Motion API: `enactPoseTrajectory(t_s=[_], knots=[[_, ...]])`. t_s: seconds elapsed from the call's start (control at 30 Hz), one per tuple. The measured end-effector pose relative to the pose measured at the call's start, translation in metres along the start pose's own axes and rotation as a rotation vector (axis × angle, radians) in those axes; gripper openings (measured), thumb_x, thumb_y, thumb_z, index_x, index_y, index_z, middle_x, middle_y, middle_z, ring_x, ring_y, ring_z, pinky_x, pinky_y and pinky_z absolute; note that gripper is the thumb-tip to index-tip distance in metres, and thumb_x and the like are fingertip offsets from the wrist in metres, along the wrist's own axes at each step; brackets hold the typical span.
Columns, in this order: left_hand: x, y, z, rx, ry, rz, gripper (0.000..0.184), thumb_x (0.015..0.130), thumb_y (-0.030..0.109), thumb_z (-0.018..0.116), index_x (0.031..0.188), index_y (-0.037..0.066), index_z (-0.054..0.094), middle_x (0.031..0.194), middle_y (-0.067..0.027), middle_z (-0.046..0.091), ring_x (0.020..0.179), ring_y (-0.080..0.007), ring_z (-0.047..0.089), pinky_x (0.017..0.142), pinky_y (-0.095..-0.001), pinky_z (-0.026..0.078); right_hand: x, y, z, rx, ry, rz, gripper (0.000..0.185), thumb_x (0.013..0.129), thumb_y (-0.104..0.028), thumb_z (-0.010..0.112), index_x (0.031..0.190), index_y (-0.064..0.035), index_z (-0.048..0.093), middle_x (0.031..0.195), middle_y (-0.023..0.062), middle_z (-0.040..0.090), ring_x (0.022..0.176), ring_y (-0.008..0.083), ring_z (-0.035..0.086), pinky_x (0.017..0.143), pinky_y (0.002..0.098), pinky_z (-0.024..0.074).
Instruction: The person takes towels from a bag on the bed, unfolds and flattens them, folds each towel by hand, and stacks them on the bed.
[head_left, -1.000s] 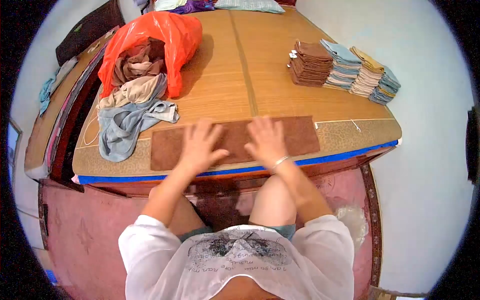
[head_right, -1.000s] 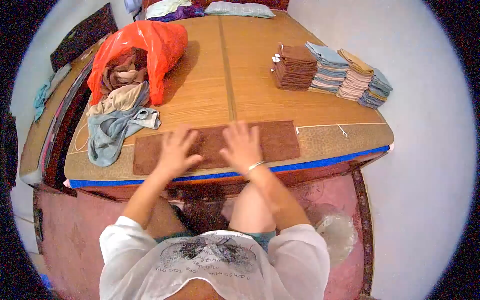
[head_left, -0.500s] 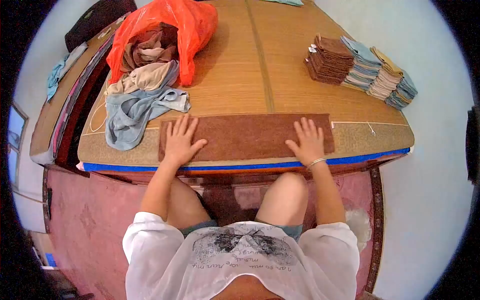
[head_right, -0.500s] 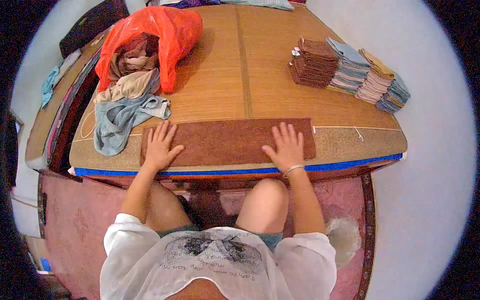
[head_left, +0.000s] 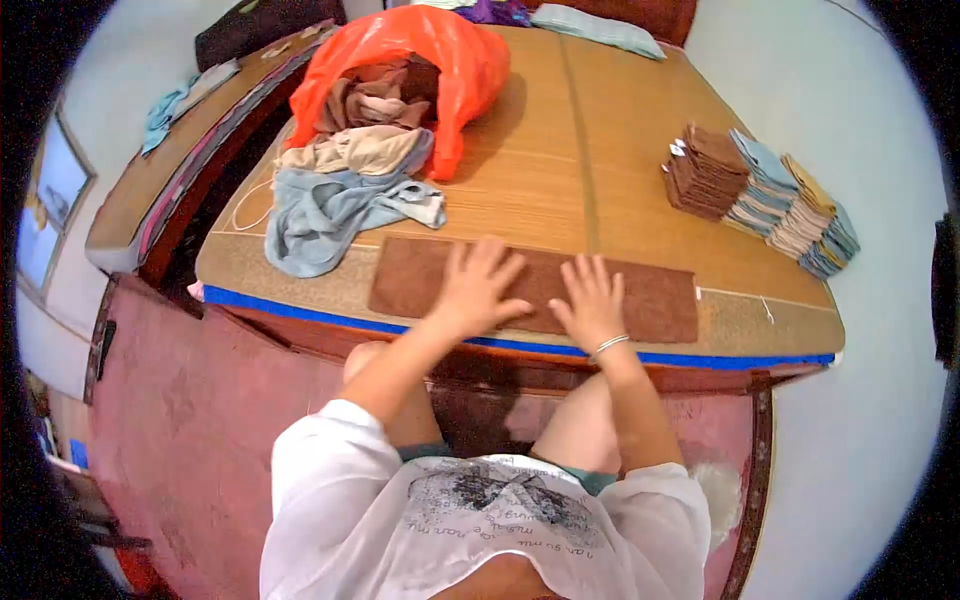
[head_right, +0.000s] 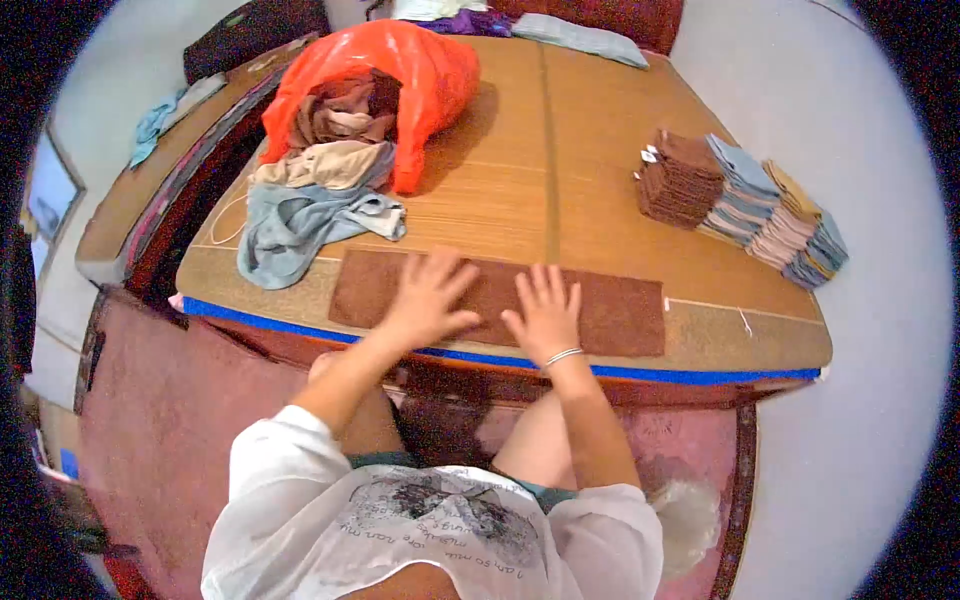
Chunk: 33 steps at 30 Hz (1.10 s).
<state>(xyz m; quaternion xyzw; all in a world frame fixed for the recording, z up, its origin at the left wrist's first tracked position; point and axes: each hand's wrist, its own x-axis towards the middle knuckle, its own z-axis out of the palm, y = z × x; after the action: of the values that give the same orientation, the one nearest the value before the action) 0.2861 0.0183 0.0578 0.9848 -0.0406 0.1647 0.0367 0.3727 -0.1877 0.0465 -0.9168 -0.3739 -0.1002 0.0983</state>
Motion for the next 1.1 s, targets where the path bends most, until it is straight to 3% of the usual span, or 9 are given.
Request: enactPoseTrajectory(t_s=[0.27, 0.67, 0.7, 0.83, 0.87, 0.9, 0.93, 1.0, 1.1], knots=[[-0.010, -0.036, 0.013, 0.020, -0.104, -0.110, 0.074, 0.080, 0.061, 0.048, 0.138, 0.016, 0.034, 0.145, -0.0162, 0.023, 0.136, -0.0306, 0.016, 0.108, -0.0506, 0.009, -0.008, 0.039, 0.005, -0.028, -0.062, 0.079, 0.067, 0.084, -0.054, 0.046, 0.136, -0.0131, 0.037, 0.146, 0.0106, 0.025, 0.136, 0.0278, 0.017, 0.109, 0.0476, 0.0101], [-0.058, -0.125, -0.018, 0.212, -0.186, -0.579, 0.073, 0.084, 0.059, 0.041, 0.140, 0.013, 0.028, 0.147, -0.0173, 0.017, 0.136, -0.0304, 0.015, 0.108, -0.0518, 0.007, -0.028, 0.121, -0.009, -0.172, -0.067, 0.487, 0.068, 0.086, -0.054, 0.043, 0.138, -0.0115, 0.032, 0.147, 0.0102, 0.021, 0.137, 0.0294, 0.013, 0.107, 0.0547, 0.0062], [-0.054, -0.117, -0.022, 0.241, -0.115, -0.536, 0.076, 0.082, 0.059, 0.046, 0.139, 0.011, 0.030, 0.146, -0.0177, 0.020, 0.136, -0.0315, 0.016, 0.107, -0.0529, 0.008, -0.023, 0.112, -0.014, -0.194, -0.085, 0.543, 0.068, 0.086, -0.054, 0.043, 0.138, -0.0114, 0.032, 0.148, 0.0103, 0.020, 0.137, 0.0301, 0.011, 0.105, 0.0587, 0.0039], [-0.009, -0.033, -0.023, 0.080, 0.010, -0.200, 0.079, 0.078, 0.061, 0.051, 0.137, 0.011, 0.033, 0.144, -0.0182, 0.025, 0.135, -0.0317, 0.016, 0.107, -0.0540, 0.008, 0.000, 0.035, -0.020, -0.098, 0.054, 0.232, 0.063, 0.085, -0.048, 0.048, 0.134, -0.0105, 0.037, 0.146, 0.0106, 0.023, 0.137, 0.0304, 0.011, 0.103, 0.0632, 0.0065], [0.001, -0.008, -0.022, 0.042, -0.004, -0.079, 0.080, 0.077, 0.062, 0.052, 0.137, 0.011, 0.034, 0.143, -0.0184, 0.026, 0.135, -0.0322, 0.017, 0.107, -0.0542, 0.009, 0.008, -0.006, -0.045, -0.040, -0.119, 0.174, 0.064, 0.083, -0.047, 0.050, 0.134, -0.0112, 0.038, 0.146, 0.0109, 0.024, 0.137, 0.0305, 0.012, 0.103, 0.0637, 0.0068], [0.009, 0.008, -0.009, -0.008, 0.021, 0.005, 0.081, 0.077, 0.063, 0.050, 0.137, 0.012, 0.033, 0.143, -0.0184, 0.026, 0.135, -0.0318, 0.017, 0.107, -0.0543, 0.009, 0.005, -0.013, -0.001, -0.074, 0.009, -0.013, 0.065, 0.083, -0.046, 0.049, 0.136, -0.0127, 0.035, 0.146, 0.0106, 0.023, 0.137, 0.0299, 0.011, 0.103, 0.0633, 0.0054], [0.013, 0.019, 0.008, -0.059, 0.045, 0.087, 0.082, 0.077, 0.064, 0.049, 0.138, 0.012, 0.033, 0.143, -0.0183, 0.025, 0.135, -0.0314, 0.017, 0.107, -0.0545, 0.008, 0.005, -0.026, 0.014, -0.172, -0.096, -0.062, 0.064, 0.084, -0.044, 0.047, 0.139, -0.0142, 0.032, 0.147, 0.0095, 0.021, 0.137, 0.0292, 0.010, 0.104, 0.0612, 0.0043], [0.016, 0.030, 0.025, -0.132, -0.127, 0.041, 0.081, 0.077, 0.065, 0.046, 0.139, 0.014, 0.032, 0.144, -0.0163, 0.024, 0.136, -0.0304, 0.016, 0.107, -0.0539, 0.008, 0.001, -0.034, 0.014, -0.044, -0.213, -0.034, 0.062, 0.085, -0.042, 0.046, 0.140, -0.0156, 0.030, 0.149, 0.0074, 0.016, 0.138, 0.0276, 0.009, 0.108, 0.0551, 0.0027], [0.013, 0.019, 0.030, -0.065, -0.084, 0.062, 0.080, 0.078, 0.066, 0.044, 0.139, 0.015, 0.032, 0.145, -0.0157, 0.024, 0.136, -0.0290, 0.016, 0.108, -0.0529, 0.008, -0.006, -0.014, 0.006, -0.017, -0.153, -0.005, 0.066, 0.084, -0.051, 0.046, 0.139, -0.0163, 0.033, 0.149, 0.0076, 0.018, 0.137, 0.0274, 0.011, 0.108, 0.0539, 0.0037]])
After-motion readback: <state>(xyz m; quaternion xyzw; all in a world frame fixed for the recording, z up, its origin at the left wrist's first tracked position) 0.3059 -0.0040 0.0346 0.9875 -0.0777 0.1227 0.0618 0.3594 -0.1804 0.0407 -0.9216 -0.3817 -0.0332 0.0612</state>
